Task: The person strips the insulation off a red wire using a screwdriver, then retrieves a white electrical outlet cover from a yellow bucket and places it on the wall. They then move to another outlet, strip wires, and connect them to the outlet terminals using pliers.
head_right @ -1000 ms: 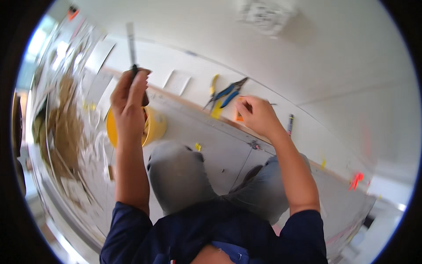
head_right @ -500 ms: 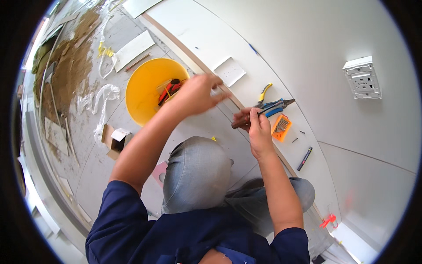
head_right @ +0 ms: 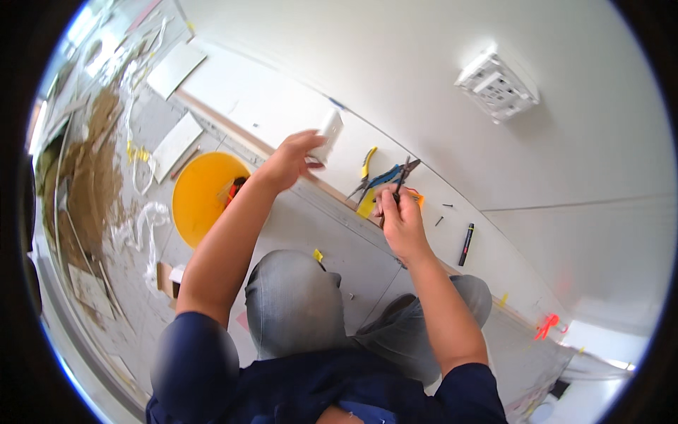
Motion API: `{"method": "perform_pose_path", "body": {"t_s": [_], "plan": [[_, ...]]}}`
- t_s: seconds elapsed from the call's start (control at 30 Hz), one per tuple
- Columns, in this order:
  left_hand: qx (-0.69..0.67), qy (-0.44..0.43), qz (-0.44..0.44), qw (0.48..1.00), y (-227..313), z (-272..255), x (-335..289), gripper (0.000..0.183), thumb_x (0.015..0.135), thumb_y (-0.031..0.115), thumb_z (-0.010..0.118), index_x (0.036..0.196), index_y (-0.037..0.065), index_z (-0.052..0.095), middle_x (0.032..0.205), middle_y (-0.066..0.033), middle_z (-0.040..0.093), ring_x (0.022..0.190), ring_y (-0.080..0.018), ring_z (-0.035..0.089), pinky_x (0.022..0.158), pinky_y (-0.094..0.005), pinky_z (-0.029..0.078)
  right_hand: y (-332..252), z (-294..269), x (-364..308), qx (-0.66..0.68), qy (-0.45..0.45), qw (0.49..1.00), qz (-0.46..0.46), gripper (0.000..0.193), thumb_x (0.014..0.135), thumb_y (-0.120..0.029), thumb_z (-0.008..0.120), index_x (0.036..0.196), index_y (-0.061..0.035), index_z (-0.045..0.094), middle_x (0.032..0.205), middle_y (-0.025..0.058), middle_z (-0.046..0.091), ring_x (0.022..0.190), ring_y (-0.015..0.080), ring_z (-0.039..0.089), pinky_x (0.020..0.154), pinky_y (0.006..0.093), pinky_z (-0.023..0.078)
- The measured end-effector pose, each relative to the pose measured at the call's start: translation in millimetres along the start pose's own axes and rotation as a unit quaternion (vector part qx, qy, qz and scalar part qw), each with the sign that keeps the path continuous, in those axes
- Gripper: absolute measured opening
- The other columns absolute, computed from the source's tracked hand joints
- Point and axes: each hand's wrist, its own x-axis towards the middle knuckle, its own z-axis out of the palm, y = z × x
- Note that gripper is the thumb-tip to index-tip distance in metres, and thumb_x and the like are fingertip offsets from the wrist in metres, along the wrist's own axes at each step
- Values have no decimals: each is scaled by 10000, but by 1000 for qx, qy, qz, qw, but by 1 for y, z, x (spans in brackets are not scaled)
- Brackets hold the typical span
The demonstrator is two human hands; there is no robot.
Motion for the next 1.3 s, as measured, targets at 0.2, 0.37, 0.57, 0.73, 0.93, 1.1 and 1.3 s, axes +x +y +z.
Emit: {"method": "perform_pose_path", "body": {"t_s": [0.2,0.37,0.57,0.73,0.93,1.1,1.3], "plan": [[-208,-291,42,933,1,51,-43,832,803,571,621,1440,47,518,1305,-172,633,1078,-316,641,844,-439,536,-51,-5,13,162,-24,986,-18,256,1058,-244,620,1167,-13,617,748,-38,473,684,85,468,654,259,405],[-63,-216,90,970,28,88,-43,777,866,470,630,1451,-20,486,1289,-185,641,1138,-297,636,951,-424,524,-61,-43,7,183,15,981,-68,194,1016,-219,689,1005,-30,648,716,-55,522,633,50,460,600,231,390],[151,-68,243,956,49,143,-49,436,962,25,625,1372,-79,519,1121,-103,675,982,-132,634,885,-276,530,-63,-76,5,159,58,983,-65,196,1001,-214,697,978,-27,641,726,-55,550,643,36,471,586,216,388],[219,10,236,947,30,117,-49,284,989,66,627,1254,-34,606,912,-73,687,805,-109,629,706,-286,526,-44,-62,8,125,37,991,-36,101,992,-136,656,1028,-47,625,724,-47,548,641,24,490,570,212,401],[194,-7,171,966,-4,77,-74,232,993,111,671,1171,-35,640,935,-46,683,825,-100,614,744,-270,524,-34,-36,-3,3,-16,999,-39,164,1022,-125,628,903,-34,560,699,-33,523,611,35,441,568,217,370],[228,35,198,953,-25,45,-95,215,964,148,709,1091,-19,663,879,-79,683,759,-128,590,652,-297,486,-15,-11,2,49,-81,995,16,166,1045,-127,602,906,-47,561,700,-23,522,618,53,457,603,244,403],[314,232,295,872,-34,-24,-131,221,948,187,707,1046,-11,694,784,-119,670,702,-170,632,673,-315,531,-9,17,14,-67,-105,992,-4,137,1054,-143,584,945,-61,576,718,-29,499,627,66,445,613,244,396]]}}
